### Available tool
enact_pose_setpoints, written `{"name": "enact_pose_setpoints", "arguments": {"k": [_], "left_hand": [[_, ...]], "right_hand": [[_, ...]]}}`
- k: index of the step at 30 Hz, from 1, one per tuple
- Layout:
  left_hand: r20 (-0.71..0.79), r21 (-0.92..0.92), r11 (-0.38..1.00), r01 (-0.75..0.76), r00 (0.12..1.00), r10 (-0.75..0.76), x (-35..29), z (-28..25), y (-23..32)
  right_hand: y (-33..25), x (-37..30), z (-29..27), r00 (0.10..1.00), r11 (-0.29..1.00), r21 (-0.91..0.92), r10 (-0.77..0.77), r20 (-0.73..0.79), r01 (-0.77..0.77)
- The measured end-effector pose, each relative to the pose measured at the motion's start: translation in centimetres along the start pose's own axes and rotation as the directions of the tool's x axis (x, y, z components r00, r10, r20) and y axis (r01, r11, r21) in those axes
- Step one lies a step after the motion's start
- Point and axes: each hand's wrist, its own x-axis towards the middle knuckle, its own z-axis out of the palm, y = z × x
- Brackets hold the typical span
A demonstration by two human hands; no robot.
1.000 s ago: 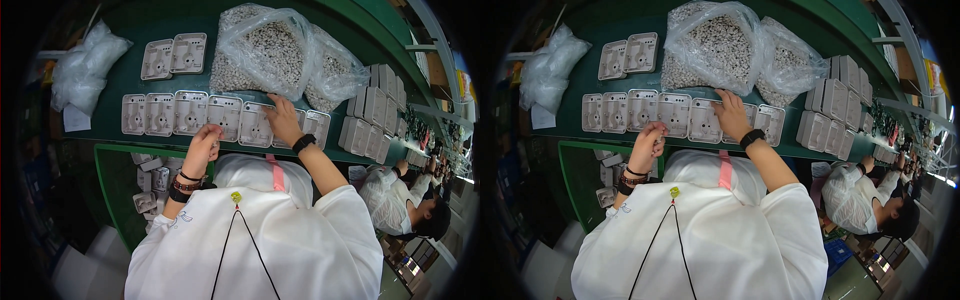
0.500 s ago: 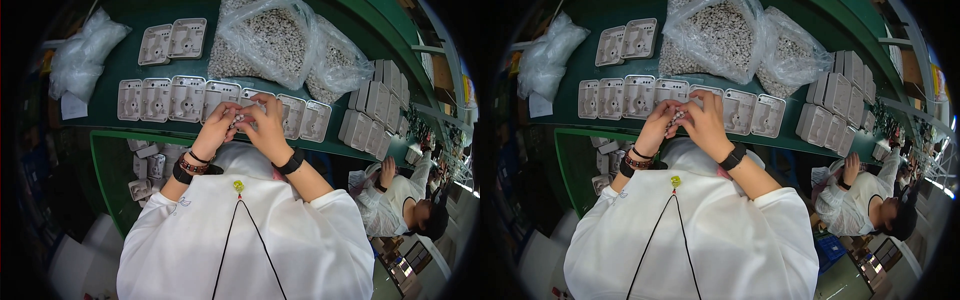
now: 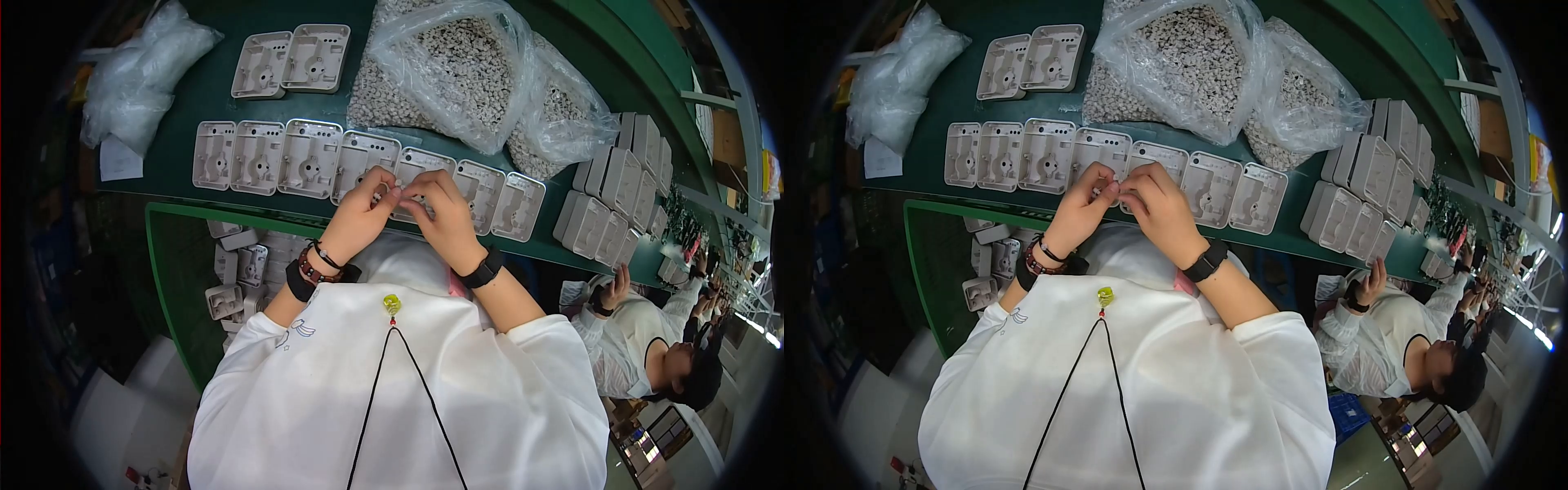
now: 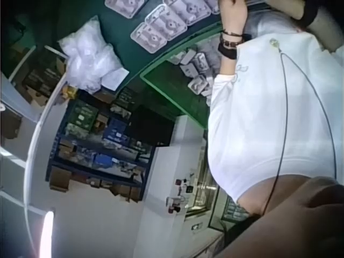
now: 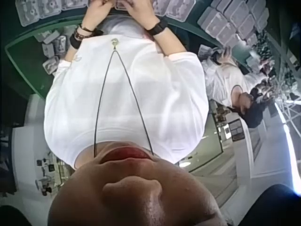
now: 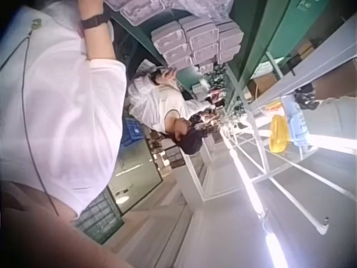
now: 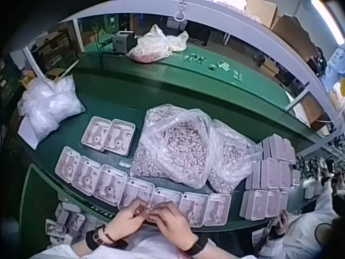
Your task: The person assembles plastic housings by hand, picking up small components from a bag and pressing them into the housings. They then stack the housings and place them into a green crate before retrieving more housings to continue the process.
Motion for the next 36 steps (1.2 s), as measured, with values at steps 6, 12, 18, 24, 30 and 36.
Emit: {"name": "enact_pose_setpoints", "arguments": {"k": [6, 12, 18, 24, 30, 36], "left_hand": [[0.057, 0.019, 0.992, 0.126, 0.99, -0.127, 0.3, -1.4, 0.6], [-0.012, 0.039, 0.998, 0.047, 0.999, -0.047, 0.4, -2.8, -1.8], [-0.105, -0.634, 0.735, 0.24, 0.915, -0.389, -0.3, -6.0, -3.6], [-0.308, -0.481, 0.864, 0.147, 0.895, -0.324, -0.4, -8.0, -3.3], [-0.205, -0.486, 0.864, 0.129, 0.944, -0.257, -1.2, -8.8, -2.5], [-0.12, -0.574, 0.807, 0.143, 0.959, -0.255, -1.0, -7.9, -1.9]], "right_hand": [[1.4, 0.6, 0.8, 0.992, 0.986, 0.111, 0.115, 0.057, -0.121], [2.9, 2.4, 2.3, 0.965, 0.949, 0.214, 0.195, 0.178, -0.231], [6.2, 6.8, 4.7, 0.974, 0.862, -0.487, -0.03, 0.225, 0.139], [8.4, 7.1, 6.8, 0.902, 0.619, -0.666, -0.186, 0.39, 0.415], [7.2, 7.1, 6.4, 0.889, 0.578, -0.688, -0.168, 0.426, 0.439], [2.9, 6.1, 5.5, 0.961, 0.892, -0.394, -0.13, 0.243, 0.22]]}}
